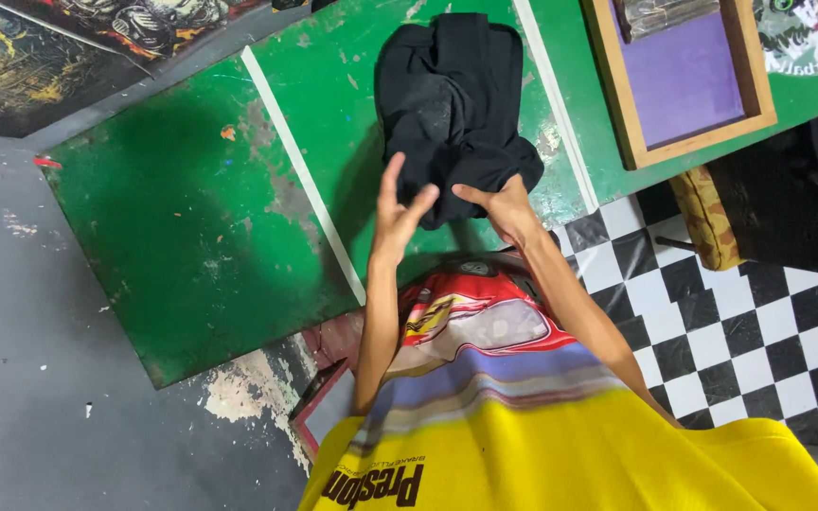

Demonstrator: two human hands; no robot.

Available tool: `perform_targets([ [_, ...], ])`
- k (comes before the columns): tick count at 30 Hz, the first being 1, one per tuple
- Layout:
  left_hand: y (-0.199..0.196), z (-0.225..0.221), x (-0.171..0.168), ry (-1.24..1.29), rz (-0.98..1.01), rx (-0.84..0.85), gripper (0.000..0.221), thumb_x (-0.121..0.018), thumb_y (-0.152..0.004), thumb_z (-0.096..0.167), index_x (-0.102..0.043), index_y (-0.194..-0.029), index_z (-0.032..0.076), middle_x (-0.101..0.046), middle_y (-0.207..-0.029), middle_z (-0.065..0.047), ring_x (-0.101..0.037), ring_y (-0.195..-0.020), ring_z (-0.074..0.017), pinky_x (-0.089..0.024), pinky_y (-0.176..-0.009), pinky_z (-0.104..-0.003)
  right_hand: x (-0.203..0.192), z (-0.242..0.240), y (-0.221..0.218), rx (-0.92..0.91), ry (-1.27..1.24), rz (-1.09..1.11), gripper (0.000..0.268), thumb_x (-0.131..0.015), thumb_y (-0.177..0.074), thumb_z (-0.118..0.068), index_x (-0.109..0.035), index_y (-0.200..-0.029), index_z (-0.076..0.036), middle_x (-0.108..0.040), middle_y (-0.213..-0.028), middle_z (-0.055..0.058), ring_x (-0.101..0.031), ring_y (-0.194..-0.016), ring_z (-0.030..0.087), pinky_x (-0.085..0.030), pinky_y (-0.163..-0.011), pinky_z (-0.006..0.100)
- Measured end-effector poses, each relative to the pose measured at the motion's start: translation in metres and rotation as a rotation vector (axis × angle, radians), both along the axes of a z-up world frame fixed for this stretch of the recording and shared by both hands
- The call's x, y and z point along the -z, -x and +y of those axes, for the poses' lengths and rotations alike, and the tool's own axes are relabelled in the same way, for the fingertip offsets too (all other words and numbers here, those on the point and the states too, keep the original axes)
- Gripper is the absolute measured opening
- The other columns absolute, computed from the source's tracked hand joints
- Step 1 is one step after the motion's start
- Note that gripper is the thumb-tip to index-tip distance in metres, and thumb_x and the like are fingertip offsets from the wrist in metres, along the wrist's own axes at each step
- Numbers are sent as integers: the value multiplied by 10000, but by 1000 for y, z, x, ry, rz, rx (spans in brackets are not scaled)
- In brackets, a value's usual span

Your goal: The person aligns a t-shirt on a printing board and uses a squeegee to apply ink through a screen.

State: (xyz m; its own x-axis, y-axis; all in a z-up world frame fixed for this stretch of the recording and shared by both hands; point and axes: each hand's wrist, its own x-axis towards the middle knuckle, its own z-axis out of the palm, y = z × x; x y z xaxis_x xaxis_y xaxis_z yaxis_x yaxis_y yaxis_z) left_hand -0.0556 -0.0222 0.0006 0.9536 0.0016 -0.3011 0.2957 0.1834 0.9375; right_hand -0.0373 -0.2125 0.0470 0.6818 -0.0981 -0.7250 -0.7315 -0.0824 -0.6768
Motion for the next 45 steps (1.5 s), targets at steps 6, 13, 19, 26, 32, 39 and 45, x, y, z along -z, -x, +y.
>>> perform_targets([
  [6, -3, -8, 15, -75, -29, 197, 699, -784, -890, 46, -490, -1524, 23, -612, -1444, -161, -575, -1302, -207, -464, -1126, -338, 24, -5, 7, 57, -183, -218, 504, -899, -733, -88, -685, -1184, -17, -729, -1039, 15, -662, -847, 124, -513, -623, 284],
  [13, -2, 14, 10, -80, -162, 5, 651, -716, -922, -12, -480, -1527, 12, -544, -1532, -152, -526, -1398, -205, -411, -1187, -335, 39, -16, 4, -48, -32, -191, 286, -931, -772, -147, -705, -883, -13, -603, -733, -25, -473, -557, 80, -358, -452, 286],
  [19, -5, 5, 11, -212, -97, 48, 823, -784, -832, -30, -378, -1547, 6, -487, -1522, -179, -454, -1407, -234, -331, -1180, -346, 52, -10, 3, -82, -54, -212, 282, -908, -775, -172, -638, -756, -95, -523, -646, -64, -386, -503, 32, -275, -437, 264],
  [26, -1, 41, 43, -251, -62, -49, 792, -679, -819, -5, -458, -1576, 68, -566, -1548, -202, -552, -1405, -281, -445, -1152, -363, 105, -52, 13, -65, -259, -292, 84, -705, -868, -9, -629, -838, -27, -663, -772, -18, -707, -734, 88, -568, -664, 245],
  [32, 17, 72, 83, -586, 216, -134, 974, -776, -784, 81, -273, -1615, 144, -463, -1514, -249, -520, -1356, -323, -459, -1063, -402, 132, -81, -26, -280, 405, -654, 237, -671, -959, -92, -655, -1168, 18, -676, -1101, 156, -663, -1016, 308, -543, -889, 384],
  [39, -6, 40, 86, -395, 134, -149, 1019, -791, -817, 266, -158, -1605, 134, -310, -1576, -265, -576, -1309, -359, -590, -964, -460, 190, -55, -33, -939, 1028, -813, 834, -661, -947, -523, -324, -1577, -94, -287, -1633, 231, -370, -1410, 481, -452, -1009, 565],
  [45, -15, 6, 144, -627, 7, 69, 983, -815, -900, 297, -183, -1639, 147, -448, -1545, -262, -483, -1403, -442, -437, -1113, -509, 175, -29, 58, -1284, 824, 93, 986, -540, -962, -718, -336, -1565, 36, -538, -1439, 279, -575, -1265, 382, -502, -1008, 478],
])
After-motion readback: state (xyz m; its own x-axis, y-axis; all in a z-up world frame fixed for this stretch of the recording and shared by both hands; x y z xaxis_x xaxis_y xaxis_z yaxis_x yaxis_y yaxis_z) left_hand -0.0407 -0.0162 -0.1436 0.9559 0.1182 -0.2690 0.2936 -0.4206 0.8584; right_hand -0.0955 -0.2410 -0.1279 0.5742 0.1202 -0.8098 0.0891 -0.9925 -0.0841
